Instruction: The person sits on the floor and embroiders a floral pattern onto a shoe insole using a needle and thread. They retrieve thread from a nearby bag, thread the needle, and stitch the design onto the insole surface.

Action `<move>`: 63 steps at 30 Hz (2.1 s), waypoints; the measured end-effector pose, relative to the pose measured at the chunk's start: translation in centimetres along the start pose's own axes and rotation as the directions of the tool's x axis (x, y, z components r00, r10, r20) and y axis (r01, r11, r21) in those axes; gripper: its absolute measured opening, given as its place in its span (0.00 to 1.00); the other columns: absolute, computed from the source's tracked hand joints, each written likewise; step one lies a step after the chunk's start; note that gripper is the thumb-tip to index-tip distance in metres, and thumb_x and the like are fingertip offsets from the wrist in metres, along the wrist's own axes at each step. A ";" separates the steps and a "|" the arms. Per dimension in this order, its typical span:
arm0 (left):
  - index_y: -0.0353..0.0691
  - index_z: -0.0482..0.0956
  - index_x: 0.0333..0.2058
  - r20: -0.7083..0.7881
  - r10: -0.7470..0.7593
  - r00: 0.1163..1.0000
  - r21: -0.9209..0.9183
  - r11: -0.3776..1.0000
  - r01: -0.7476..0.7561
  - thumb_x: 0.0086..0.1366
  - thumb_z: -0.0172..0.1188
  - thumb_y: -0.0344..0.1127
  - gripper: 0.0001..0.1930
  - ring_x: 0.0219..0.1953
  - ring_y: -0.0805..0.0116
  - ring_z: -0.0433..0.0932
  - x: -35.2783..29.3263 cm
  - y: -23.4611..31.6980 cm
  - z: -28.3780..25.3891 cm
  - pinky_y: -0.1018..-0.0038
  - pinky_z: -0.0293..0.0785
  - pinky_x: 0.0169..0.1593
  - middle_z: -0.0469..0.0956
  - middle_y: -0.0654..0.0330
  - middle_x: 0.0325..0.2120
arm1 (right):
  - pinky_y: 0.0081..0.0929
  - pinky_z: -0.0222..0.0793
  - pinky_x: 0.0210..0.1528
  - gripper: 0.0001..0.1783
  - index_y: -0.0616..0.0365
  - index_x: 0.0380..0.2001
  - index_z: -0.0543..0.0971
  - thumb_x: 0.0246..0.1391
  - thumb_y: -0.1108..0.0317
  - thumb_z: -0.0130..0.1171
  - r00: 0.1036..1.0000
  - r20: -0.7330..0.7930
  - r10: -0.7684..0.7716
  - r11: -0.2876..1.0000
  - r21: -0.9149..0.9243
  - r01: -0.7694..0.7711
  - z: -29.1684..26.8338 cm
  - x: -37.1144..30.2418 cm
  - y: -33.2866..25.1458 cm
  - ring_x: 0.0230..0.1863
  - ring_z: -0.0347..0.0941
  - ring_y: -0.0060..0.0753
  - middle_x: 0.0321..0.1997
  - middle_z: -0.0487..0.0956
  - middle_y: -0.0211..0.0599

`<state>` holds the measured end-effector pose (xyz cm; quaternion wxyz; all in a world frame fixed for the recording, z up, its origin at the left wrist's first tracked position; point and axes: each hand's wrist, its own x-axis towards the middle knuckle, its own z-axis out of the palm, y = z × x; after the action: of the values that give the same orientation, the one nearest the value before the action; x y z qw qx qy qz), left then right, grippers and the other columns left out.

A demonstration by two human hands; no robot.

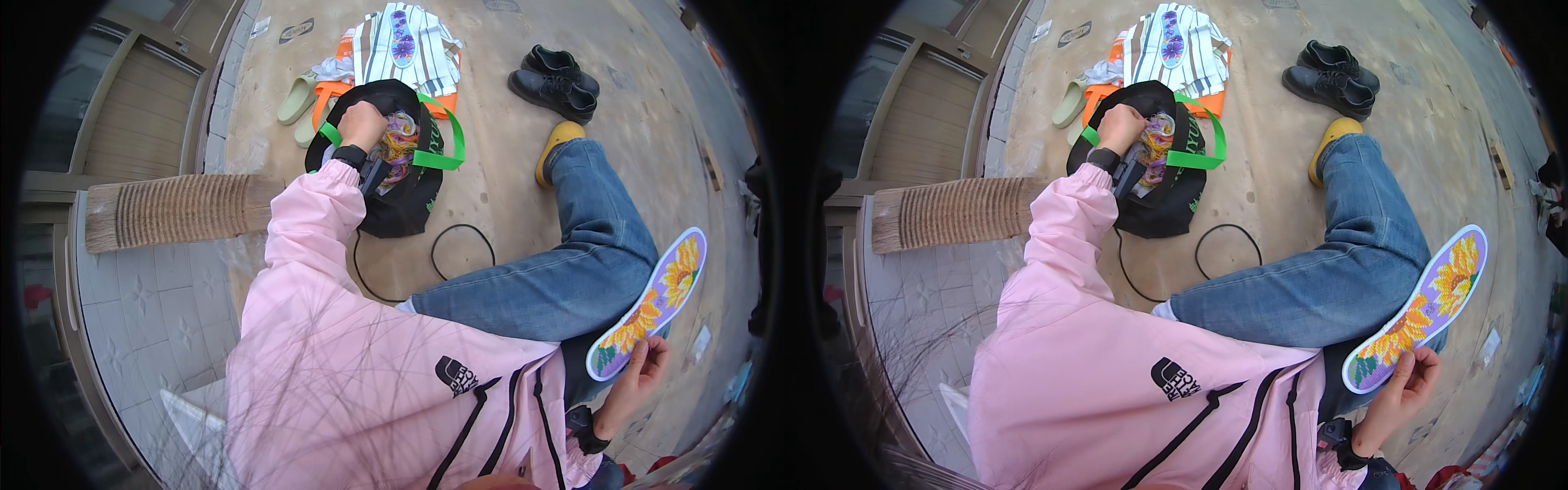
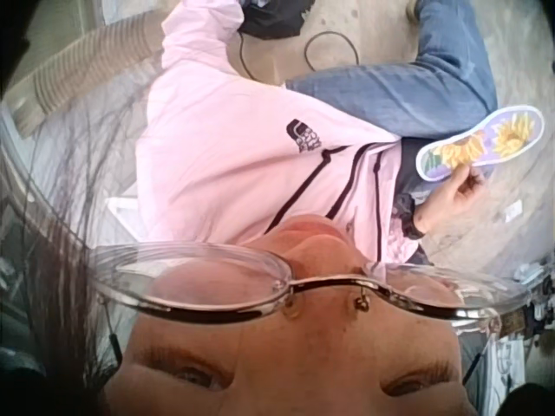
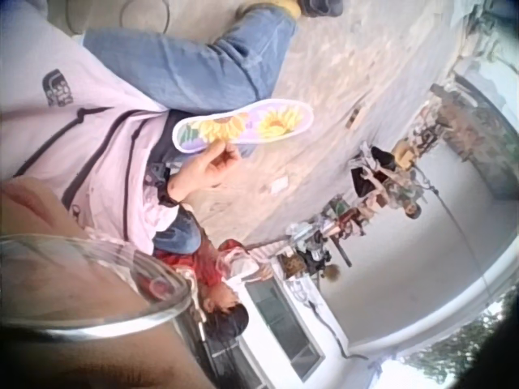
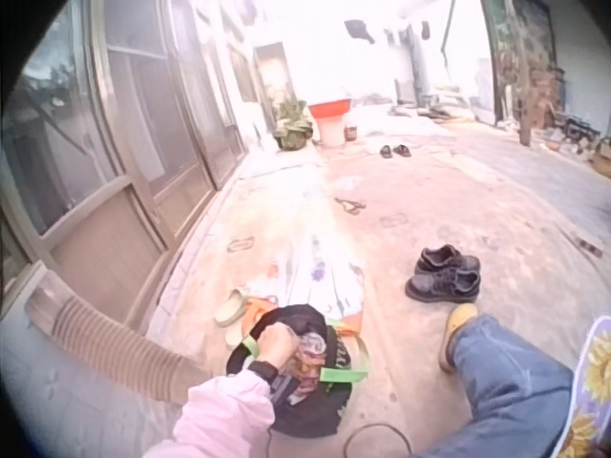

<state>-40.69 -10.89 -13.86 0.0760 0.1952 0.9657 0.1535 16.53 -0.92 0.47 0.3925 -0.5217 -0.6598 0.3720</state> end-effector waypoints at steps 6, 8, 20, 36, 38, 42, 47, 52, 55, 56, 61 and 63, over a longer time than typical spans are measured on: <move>0.48 0.88 0.31 -0.064 0.034 0.997 0.035 0.999 -0.032 0.52 0.66 0.40 0.08 0.41 0.51 0.82 -0.1 -0.5 -1.3 0.62 0.78 0.46 0.84 0.51 0.34 | 0.12 0.63 0.35 0.06 0.61 0.40 0.72 0.66 0.70 0.52 0.999 0.014 -0.048 0.996 -0.071 0.049 -0.2 -0.1 1.1 0.33 0.67 0.14 0.41 0.75 0.32; 0.45 0.86 0.29 -0.097 0.102 0.990 -0.035 0.994 -0.106 0.52 0.68 0.42 0.09 0.36 0.56 0.83 -0.5 -0.8 -1.4 0.63 0.77 0.41 0.84 0.54 0.30 | 0.10 0.61 0.29 0.05 0.61 0.39 0.72 0.66 0.70 0.52 0.998 0.050 0.032 0.998 -0.048 -0.030 -0.5 -0.1 0.8 0.29 0.67 0.12 0.43 0.77 0.33; 0.41 0.87 0.29 0.065 0.249 0.966 -0.085 0.966 -0.243 0.49 0.71 0.38 0.10 0.28 0.63 0.83 -3.3 -0.7 -1.3 0.69 0.77 0.35 0.83 0.54 0.23 | 0.10 0.59 0.26 0.05 0.60 0.40 0.72 0.66 0.70 0.51 0.998 0.034 -0.058 0.990 -0.125 0.061 0.7 -0.2 0.8 0.30 0.67 0.13 0.48 0.77 0.35; 0.45 0.86 0.31 0.057 0.286 0.957 0.050 0.956 -0.288 0.50 0.69 0.37 0.08 0.33 0.53 0.83 -6.9 -2.5 2.9 0.61 0.78 0.39 0.83 0.52 0.27 | 0.12 0.61 0.29 0.04 0.61 0.39 0.72 0.66 0.72 0.52 0.996 0.024 -0.086 0.992 -0.091 0.088 0.9 -0.2 -0.1 0.30 0.67 0.15 0.48 0.76 0.36; 0.45 0.86 0.30 0.051 0.293 0.955 0.060 0.954 -0.295 0.51 0.68 0.36 0.07 0.33 0.53 0.83 -6.8 -2.4 3.1 0.61 0.78 0.39 0.83 0.51 0.27 | 0.12 0.61 0.29 0.04 0.61 0.39 0.72 0.66 0.72 0.51 0.997 0.022 -0.080 0.994 -0.078 0.081 0.7 -0.4 -0.1 0.30 0.67 0.15 0.48 0.76 0.36; 0.44 0.85 0.28 0.093 0.268 0.959 0.172 0.944 -0.281 0.52 0.64 0.36 0.06 0.34 0.51 0.83 -6.6 -2.6 3.6 0.59 0.78 0.39 0.82 0.49 0.26 | 0.12 0.61 0.29 0.04 0.61 0.39 0.72 0.66 0.72 0.51 0.996 0.022 -0.086 0.994 -0.059 0.087 0.6 -0.4 0.1 0.31 0.67 0.15 0.48 0.76 0.36; 0.38 0.83 0.24 0.016 0.379 0.925 0.079 0.922 -0.379 0.50 0.62 0.34 0.07 0.30 0.47 0.81 -5.4 -1.4 -0.5 0.60 0.78 0.38 0.80 0.45 0.24 | 0.12 0.61 0.29 0.04 0.60 0.40 0.72 0.66 0.71 0.52 0.993 -0.010 -0.117 0.992 -0.037 0.117 0.3 -0.4 0.3 0.31 0.67 0.15 0.49 0.75 0.36; 0.40 0.85 0.28 0.203 0.301 0.932 -0.138 0.951 -0.277 0.50 0.64 0.35 0.08 0.33 0.50 0.83 -4.0 -4.4 1.3 0.61 0.78 0.40 0.82 0.48 0.27 | 0.12 0.61 0.29 0.05 0.61 0.39 0.72 0.65 0.71 0.53 0.992 -0.014 -0.123 0.992 -0.006 0.123 0.2 -0.4 0.2 0.30 0.67 0.14 0.48 0.76 0.35; 0.39 0.85 0.30 0.129 0.288 0.949 -0.166 0.950 -0.266 0.53 0.65 0.32 0.06 0.28 0.63 0.83 -5.4 -4.4 3.8 0.69 0.78 0.36 0.83 0.56 0.24 | 0.12 0.61 0.29 0.05 0.61 0.39 0.73 0.65 0.71 0.53 0.994 -0.023 -0.108 0.993 -0.042 0.107 0.7 -0.6 -1.0 0.30 0.67 0.14 0.46 0.76 0.34; 0.40 0.85 0.30 0.093 0.299 0.950 -0.142 0.948 -0.284 0.52 0.65 0.33 0.07 0.29 0.61 0.83 -5.7 -4.2 4.2 0.68 0.78 0.36 0.83 0.55 0.25 | 0.12 0.61 0.29 0.05 0.61 0.39 0.73 0.65 0.71 0.53 0.993 -0.019 -0.118 0.993 -0.033 0.117 0.4 -0.3 -0.8 0.30 0.67 0.14 0.46 0.76 0.34; 0.45 0.85 0.27 0.087 0.273 0.958 -0.012 0.962 -0.273 0.52 0.63 0.35 0.05 0.32 0.54 0.83 -6.7 -2.5 4.2 0.62 0.78 0.39 0.83 0.54 0.25 | 0.12 0.61 0.29 0.04 0.61 0.39 0.73 0.65 0.71 0.53 0.992 0.001 -0.128 0.992 -0.004 0.128 0.2 -0.2 -0.1 0.30 0.66 0.15 0.45 0.76 0.34; 0.45 0.85 0.26 0.055 0.286 0.957 -0.030 0.958 -0.285 0.50 0.66 0.35 0.04 0.31 0.55 0.83 -6.6 -2.7 4.3 0.63 0.78 0.38 0.83 0.55 0.24 | 0.13 0.61 0.29 0.05 0.60 0.39 0.73 0.65 0.71 0.53 0.993 -0.014 -0.121 0.993 -0.004 0.121 0.3 -0.4 -0.2 0.30 0.67 0.15 0.46 0.75 0.34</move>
<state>-34.71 -14.75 -18.22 0.0836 0.3363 0.9230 0.1676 16.23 -1.40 0.50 0.4182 -0.4839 -0.6879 0.3430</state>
